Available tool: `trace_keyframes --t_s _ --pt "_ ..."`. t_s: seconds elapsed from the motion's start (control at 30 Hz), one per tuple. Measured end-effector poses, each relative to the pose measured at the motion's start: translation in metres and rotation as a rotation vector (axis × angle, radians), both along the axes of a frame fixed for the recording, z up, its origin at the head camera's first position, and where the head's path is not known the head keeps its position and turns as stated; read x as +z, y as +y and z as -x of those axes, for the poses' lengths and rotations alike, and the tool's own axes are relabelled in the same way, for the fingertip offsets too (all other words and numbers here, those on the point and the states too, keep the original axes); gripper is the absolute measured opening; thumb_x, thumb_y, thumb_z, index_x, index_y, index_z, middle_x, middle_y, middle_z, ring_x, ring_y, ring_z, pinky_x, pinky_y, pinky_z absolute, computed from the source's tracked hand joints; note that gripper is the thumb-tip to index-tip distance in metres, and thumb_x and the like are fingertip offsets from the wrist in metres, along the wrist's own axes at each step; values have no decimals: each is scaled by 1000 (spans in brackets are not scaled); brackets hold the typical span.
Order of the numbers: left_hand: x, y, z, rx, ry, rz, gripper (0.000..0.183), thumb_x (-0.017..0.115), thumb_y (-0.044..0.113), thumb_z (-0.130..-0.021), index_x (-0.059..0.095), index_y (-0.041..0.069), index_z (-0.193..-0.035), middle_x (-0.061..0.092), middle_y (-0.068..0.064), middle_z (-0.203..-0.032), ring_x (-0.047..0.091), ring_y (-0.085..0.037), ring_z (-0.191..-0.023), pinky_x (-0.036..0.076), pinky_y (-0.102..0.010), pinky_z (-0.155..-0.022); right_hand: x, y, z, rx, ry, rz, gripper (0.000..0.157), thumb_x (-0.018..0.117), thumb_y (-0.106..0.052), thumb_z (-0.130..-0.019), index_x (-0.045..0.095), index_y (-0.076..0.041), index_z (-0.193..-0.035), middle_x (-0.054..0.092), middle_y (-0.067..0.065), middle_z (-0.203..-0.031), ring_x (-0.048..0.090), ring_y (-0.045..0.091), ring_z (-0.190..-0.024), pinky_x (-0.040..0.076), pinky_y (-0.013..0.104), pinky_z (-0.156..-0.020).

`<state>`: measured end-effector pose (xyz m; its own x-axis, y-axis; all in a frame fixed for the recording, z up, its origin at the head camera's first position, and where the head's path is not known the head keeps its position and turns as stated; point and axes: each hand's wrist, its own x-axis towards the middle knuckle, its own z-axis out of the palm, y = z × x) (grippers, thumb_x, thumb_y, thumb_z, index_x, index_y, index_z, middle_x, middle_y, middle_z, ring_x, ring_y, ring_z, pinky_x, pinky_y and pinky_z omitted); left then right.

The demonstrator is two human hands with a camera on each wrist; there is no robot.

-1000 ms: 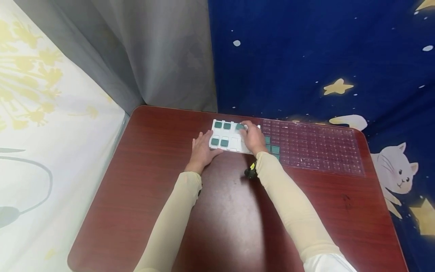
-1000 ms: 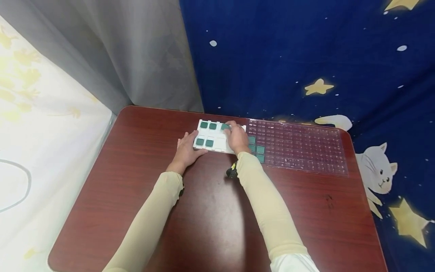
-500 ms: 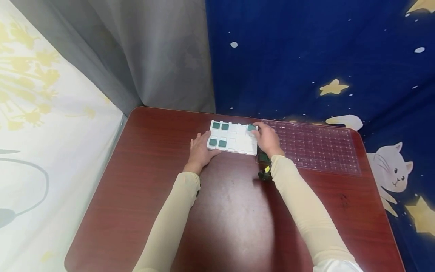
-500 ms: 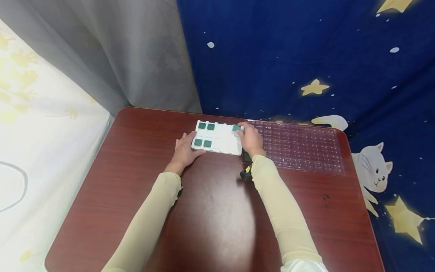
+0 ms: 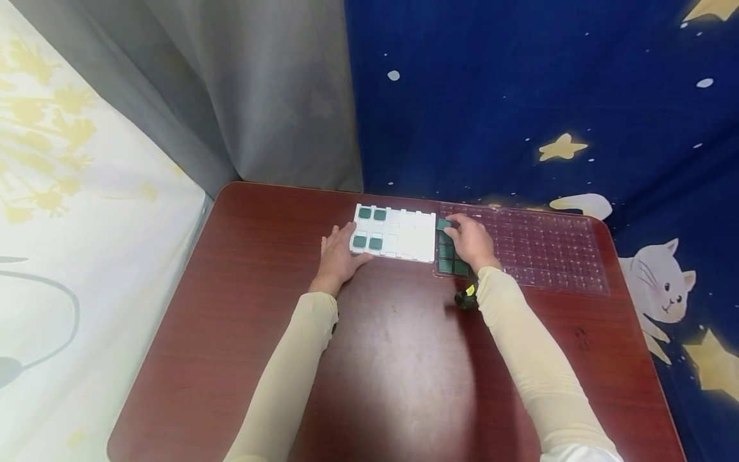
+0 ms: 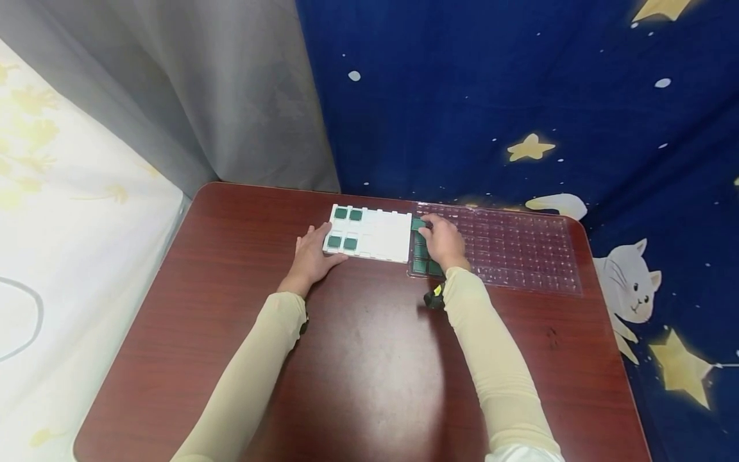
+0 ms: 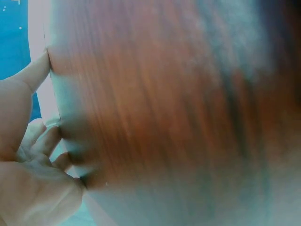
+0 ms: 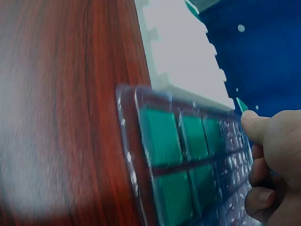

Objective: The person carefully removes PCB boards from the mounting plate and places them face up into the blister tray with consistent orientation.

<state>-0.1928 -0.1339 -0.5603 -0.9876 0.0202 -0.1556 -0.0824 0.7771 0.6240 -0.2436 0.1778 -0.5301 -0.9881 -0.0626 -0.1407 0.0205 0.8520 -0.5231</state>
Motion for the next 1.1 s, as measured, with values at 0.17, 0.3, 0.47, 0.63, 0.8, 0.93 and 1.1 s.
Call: trace_keyframes --t_s 0.17,0.3,0.47,0.63,0.8,0.93,1.1 --pt "-1 0 0 0 -4 -2 93 79 40 -88 27 19 -162 28 -5 -170 11 -29 -162 2 -54 -131 -4 11 -4 -17 -1 -17 41 55 -30 -106 56 -18 -145 70 20 -123 67 36 -109 53 56 -88" --pt "-1 0 1 -1 -7 -1 94 79 40 -88 26 19 -163 27 -4 -170 11 -29 -162 2 -54 -131 -8 19 -6 -37 -10 -17 40 55 -30 -106 56 -18 -144 69 20 -126 67 37 -112 53 56 -88" --pt "-1 0 1 3 -4 -5 93 79 40 -88 27 19 -162 28 -5 -170 11 -29 -162 2 -54 -131 -13 26 -9 -70 -30 -13 41 55 -31 -106 55 -18 -146 68 21 -127 66 36 -113 54 54 -87" --pt "0 -1 0 3 -4 -13 93 79 40 -88 27 19 -162 28 -5 -170 11 -29 -162 2 -54 -131 -14 30 -12 -78 -22 -4 40 55 -28 -106 56 -17 -145 69 22 -126 67 38 -111 54 54 -85" --pt "0 -2 1 -4 -2 -6 93 79 40 -88 27 19 -163 28 -5 -170 10 -30 -162 2 -55 -131 -15 33 -14 -73 -12 2 39 56 -27 -106 58 -17 -143 71 21 -120 68 36 -104 54 50 -79" --pt "-2 -2 1 -8 0 2 93 78 41 -88 26 20 -163 28 -5 -170 10 -30 -162 2 -55 -131 -16 34 -15 -63 -9 3 39 56 -26 -106 58 -16 -143 71 21 -116 68 35 -100 53 49 -78" --pt "-3 -1 2 -7 1 -1 93 79 41 -88 27 20 -162 28 -5 -170 11 -29 -162 2 -55 -131 -16 36 -16 -52 -7 6 38 56 -25 -106 58 -15 -143 71 21 -114 67 34 -99 53 49 -79"
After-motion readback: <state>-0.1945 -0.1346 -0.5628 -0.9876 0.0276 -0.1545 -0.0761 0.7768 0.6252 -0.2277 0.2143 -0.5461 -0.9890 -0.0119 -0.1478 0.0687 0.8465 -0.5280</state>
